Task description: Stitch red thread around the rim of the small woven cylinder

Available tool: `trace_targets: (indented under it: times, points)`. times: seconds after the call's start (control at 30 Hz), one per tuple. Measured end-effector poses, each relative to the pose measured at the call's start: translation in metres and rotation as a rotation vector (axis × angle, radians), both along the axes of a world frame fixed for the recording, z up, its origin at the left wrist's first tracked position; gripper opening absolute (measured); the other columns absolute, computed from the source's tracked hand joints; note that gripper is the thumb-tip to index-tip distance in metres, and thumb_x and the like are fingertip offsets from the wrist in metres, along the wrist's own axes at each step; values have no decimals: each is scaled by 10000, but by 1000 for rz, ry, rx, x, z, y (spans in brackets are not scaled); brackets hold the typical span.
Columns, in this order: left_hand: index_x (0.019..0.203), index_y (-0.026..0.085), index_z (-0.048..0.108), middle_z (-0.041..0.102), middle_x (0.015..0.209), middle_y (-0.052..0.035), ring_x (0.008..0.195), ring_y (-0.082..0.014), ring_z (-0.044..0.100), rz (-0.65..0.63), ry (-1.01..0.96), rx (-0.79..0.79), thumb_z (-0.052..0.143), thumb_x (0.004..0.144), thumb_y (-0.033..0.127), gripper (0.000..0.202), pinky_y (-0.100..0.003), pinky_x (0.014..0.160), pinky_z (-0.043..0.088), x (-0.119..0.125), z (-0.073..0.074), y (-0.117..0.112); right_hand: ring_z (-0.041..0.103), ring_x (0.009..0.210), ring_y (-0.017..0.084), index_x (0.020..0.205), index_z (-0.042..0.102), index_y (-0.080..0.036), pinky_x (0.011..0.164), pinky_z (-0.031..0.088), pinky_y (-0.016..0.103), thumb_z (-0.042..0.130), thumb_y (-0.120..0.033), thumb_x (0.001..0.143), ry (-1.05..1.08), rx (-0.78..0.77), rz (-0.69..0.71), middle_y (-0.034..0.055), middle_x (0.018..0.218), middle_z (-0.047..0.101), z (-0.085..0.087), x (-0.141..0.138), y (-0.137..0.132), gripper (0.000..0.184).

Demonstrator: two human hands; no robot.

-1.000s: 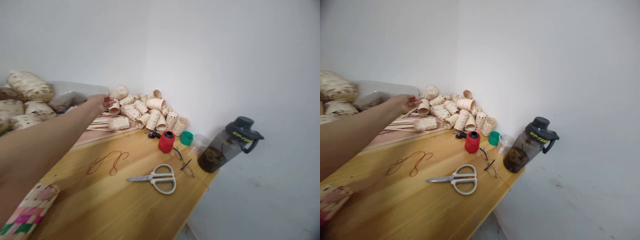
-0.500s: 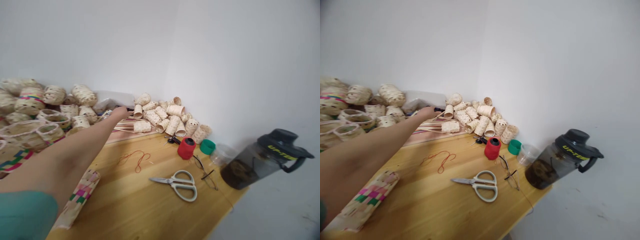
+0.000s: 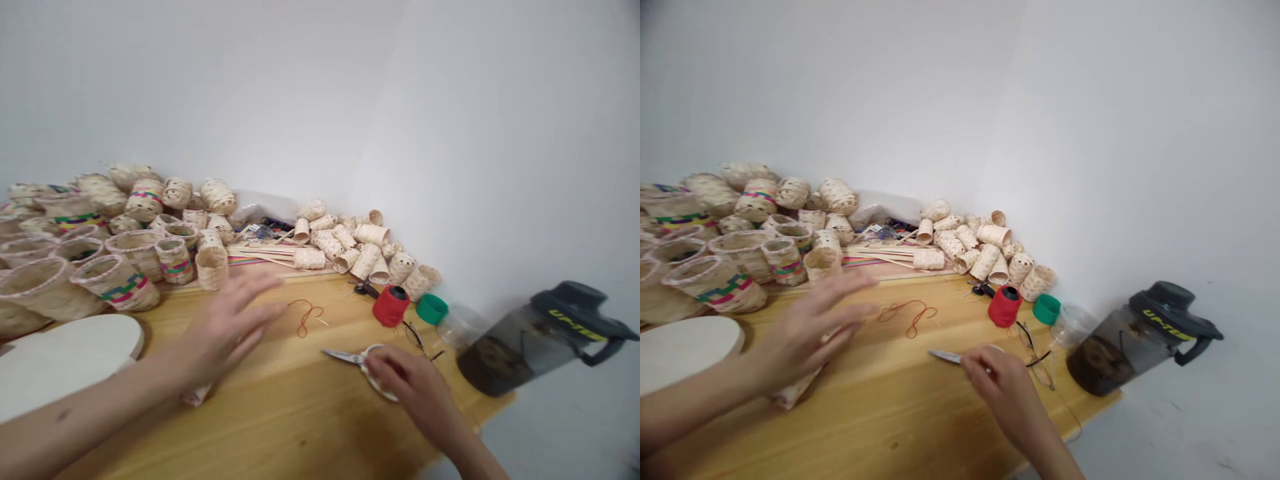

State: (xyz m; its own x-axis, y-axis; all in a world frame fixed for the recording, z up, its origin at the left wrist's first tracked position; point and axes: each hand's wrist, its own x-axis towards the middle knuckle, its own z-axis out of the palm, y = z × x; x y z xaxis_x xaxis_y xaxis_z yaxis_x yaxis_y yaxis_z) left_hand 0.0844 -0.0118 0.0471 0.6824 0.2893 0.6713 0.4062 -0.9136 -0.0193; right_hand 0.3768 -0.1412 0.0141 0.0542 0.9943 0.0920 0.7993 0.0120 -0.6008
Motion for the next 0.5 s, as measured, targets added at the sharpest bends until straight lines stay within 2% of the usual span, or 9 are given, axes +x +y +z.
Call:
trace_targets:
  times: [0.07,0.17,0.27,0.37,0.5]
  points:
    - [1203,262,558,491,1363,-70,1285,-261,412,-11,1,-41,442,873,68,400,-416,1032,373,-35,-24,-26,600,695,141,776,619,-181,641,437,235,393,-321,945,-158,65,-91,14,746,647,2,-12,53,315]
    - [1205,295,568,514,1348,-48,1238,-255,470,65,-81,-100,457,865,121,397,-376,1001,408,-82,-56,-45,611,903,172,925,643,-158,804,449,282,440,-198,927,-254,59,-180,59,945,672,-3,-27,126,207]
    - [1214,329,576,537,1325,-27,1197,-251,508,184,-140,-130,420,879,188,396,-374,996,414,-117,-81,-49,595,986,198,1068,602,-143,861,476,393,521,-278,924,-342,3,-252,77,1095,620,-10,-33,179,214]
    - [1193,369,591,535,1325,4,1168,-277,517,256,-191,-169,444,865,241,382,-405,972,424,-135,-95,-47,602,971,203,1141,567,-142,826,511,412,560,-315,908,-407,-78,-309,83,1138,591,-12,-36,210,290]
    - [1128,346,626,589,1251,-19,1140,-264,539,238,-255,-192,446,863,236,339,-398,947,446,-139,-96,-41,605,953,190,1144,569,-163,805,523,378,546,-304,916,-442,-109,-292,83,1143,588,-13,-43,218,268]
